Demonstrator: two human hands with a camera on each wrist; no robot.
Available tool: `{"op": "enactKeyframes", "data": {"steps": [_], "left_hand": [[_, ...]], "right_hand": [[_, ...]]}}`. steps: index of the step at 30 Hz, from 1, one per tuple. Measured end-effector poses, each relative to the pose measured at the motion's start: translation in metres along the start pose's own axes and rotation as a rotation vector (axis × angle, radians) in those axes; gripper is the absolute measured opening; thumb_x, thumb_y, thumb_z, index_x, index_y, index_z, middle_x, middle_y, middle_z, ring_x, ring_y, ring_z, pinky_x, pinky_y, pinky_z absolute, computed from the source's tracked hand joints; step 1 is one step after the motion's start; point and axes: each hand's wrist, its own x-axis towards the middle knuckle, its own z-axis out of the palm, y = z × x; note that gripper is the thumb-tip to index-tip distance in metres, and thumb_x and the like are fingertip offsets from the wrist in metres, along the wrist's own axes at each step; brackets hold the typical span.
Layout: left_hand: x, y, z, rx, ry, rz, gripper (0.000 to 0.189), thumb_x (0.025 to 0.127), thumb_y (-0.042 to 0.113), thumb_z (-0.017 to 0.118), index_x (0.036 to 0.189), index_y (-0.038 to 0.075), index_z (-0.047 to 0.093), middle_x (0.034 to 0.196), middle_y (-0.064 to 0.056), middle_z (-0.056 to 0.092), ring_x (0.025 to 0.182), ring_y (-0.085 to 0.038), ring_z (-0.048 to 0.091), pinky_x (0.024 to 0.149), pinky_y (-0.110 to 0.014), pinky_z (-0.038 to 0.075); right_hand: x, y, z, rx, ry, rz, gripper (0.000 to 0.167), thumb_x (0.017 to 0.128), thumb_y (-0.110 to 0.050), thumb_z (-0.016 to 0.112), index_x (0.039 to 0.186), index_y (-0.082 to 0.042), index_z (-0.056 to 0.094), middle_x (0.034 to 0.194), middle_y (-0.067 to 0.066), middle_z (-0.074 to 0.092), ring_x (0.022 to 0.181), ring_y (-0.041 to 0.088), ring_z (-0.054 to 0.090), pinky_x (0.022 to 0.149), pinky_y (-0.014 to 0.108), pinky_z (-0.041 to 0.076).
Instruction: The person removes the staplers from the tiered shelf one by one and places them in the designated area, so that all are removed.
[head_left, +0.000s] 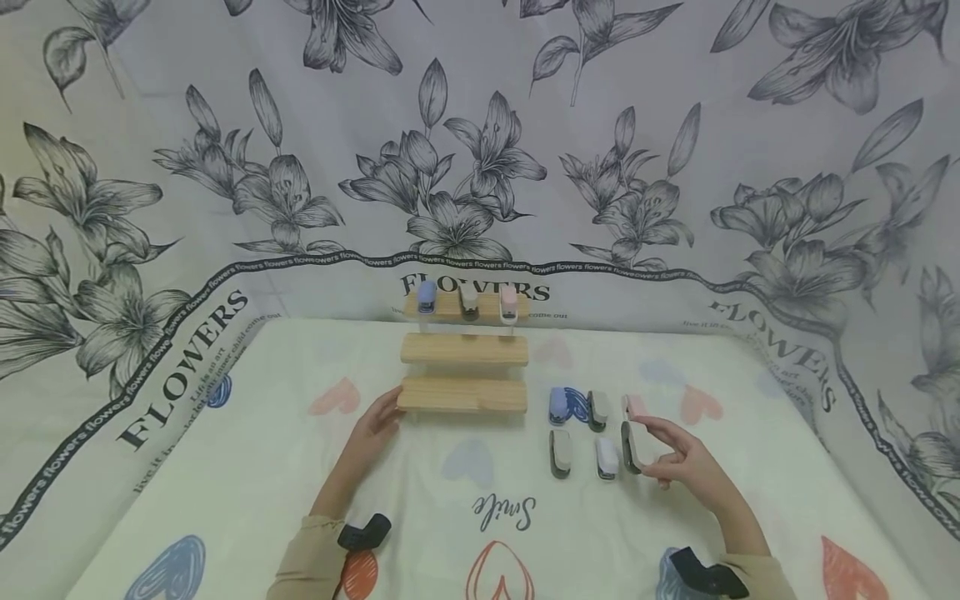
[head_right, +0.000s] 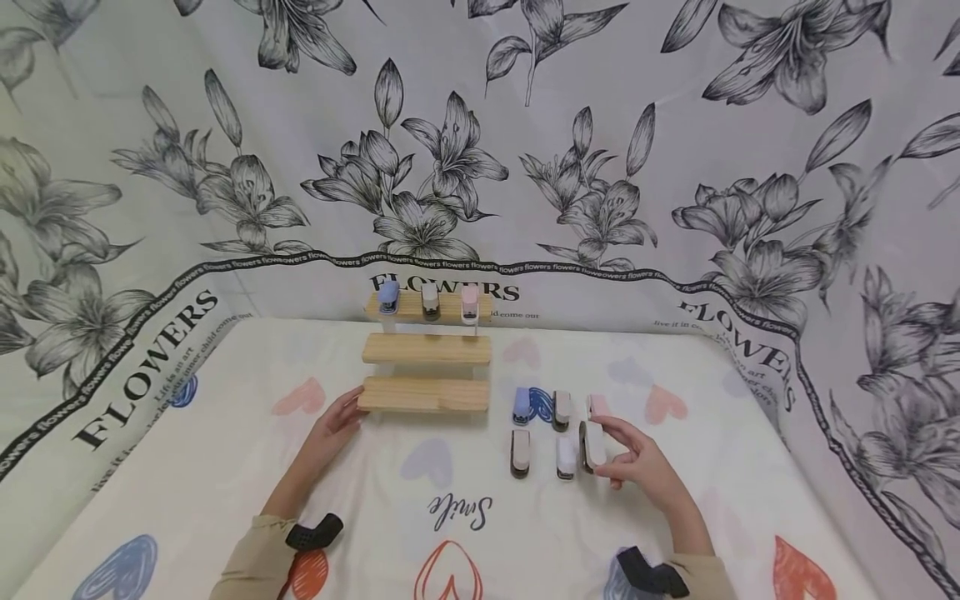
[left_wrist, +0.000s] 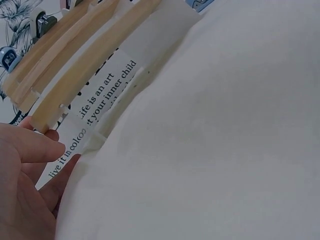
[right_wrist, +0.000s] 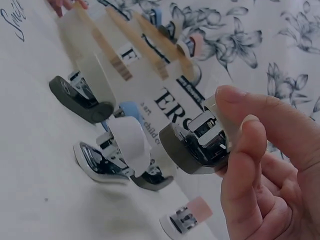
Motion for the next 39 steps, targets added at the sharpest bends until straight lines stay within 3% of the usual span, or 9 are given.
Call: {"op": "enactKeyframes", "data": {"steps": [4, 6, 11, 13, 16, 25, 39], "left_hand": [[0.000, 0.002, 0.001, 0.008, 0.011, -0.019, 0.054, 0.088, -0.009, 0.045, 0.137, 0.007, 0.031, 0.137, -0.017, 0.034, 0.116, -0.035, 0.042, 0.096, -0.045, 0.032], [0.000, 0.003, 0.001, -0.001, 0.015, -0.029, 0.053, 0.088, -0.008, 0.045, 0.138, 0.007, 0.031, 0.137, -0.018, 0.034, 0.117, -0.036, 0.041, 0.097, -0.046, 0.031], [-0.001, 0.004, 0.002, 0.005, 0.018, -0.058, 0.053, 0.089, -0.007, 0.044, 0.138, 0.006, 0.031, 0.137, -0.017, 0.035, 0.117, -0.035, 0.040, 0.098, -0.046, 0.030], [-0.001, 0.003, 0.001, 0.014, 0.021, -0.056, 0.053, 0.088, -0.008, 0.044, 0.137, 0.006, 0.031, 0.137, -0.017, 0.035, 0.117, -0.035, 0.041, 0.097, -0.046, 0.031], [-0.001, 0.003, 0.001, 0.021, 0.019, -0.033, 0.052, 0.088, -0.008, 0.045, 0.137, 0.006, 0.032, 0.137, -0.017, 0.035, 0.116, -0.034, 0.042, 0.097, -0.045, 0.032], [0.000, 0.002, 0.001, -0.003, -0.005, 0.022, 0.052, 0.088, -0.008, 0.046, 0.137, 0.004, 0.032, 0.136, -0.018, 0.035, 0.115, -0.034, 0.042, 0.096, -0.039, 0.034], [0.001, 0.002, 0.000, 0.002, -0.002, 0.010, 0.052, 0.088, -0.007, 0.045, 0.137, 0.006, 0.032, 0.134, -0.019, 0.038, 0.116, -0.035, 0.042, 0.098, -0.046, 0.030]], "right_hand": [[-0.003, 0.007, -0.008, -0.027, 0.024, 0.055, 0.068, 0.075, 0.001, 0.067, 0.134, 0.001, 0.033, 0.141, 0.029, 0.016, 0.049, 0.009, 0.050, 0.046, 0.028, 0.048], [-0.003, 0.011, -0.011, -0.044, 0.035, 0.078, 0.067, 0.075, 0.000, 0.068, 0.133, 0.000, 0.036, 0.141, 0.027, 0.020, 0.062, 0.006, 0.053, 0.046, 0.028, 0.048], [-0.003, 0.022, -0.014, -0.070, 0.043, 0.116, 0.065, 0.074, 0.000, 0.069, 0.130, 0.004, 0.037, 0.137, 0.031, 0.025, 0.075, 0.008, 0.055, 0.047, 0.029, 0.049], [-0.003, 0.026, -0.015, -0.066, 0.042, 0.128, 0.064, 0.074, 0.000, 0.068, 0.130, 0.005, 0.037, 0.135, 0.033, 0.025, 0.066, 0.013, 0.056, 0.047, 0.029, 0.049], [-0.004, 0.032, -0.017, -0.058, 0.035, 0.145, 0.065, 0.075, -0.001, 0.068, 0.131, 0.006, 0.035, 0.135, 0.034, 0.025, 0.069, 0.015, 0.058, 0.049, 0.027, 0.049], [-0.008, 0.039, -0.021, -0.022, 0.066, 0.207, 0.069, 0.073, -0.004, 0.070, 0.132, 0.002, 0.036, 0.136, 0.031, 0.025, 0.051, 0.008, 0.049, 0.047, 0.023, 0.048], [-0.007, 0.035, -0.022, -0.046, 0.045, 0.231, 0.071, 0.076, -0.005, 0.068, 0.136, 0.001, 0.030, 0.141, 0.026, 0.018, 0.054, 0.010, 0.050, 0.050, 0.025, 0.049]]}}
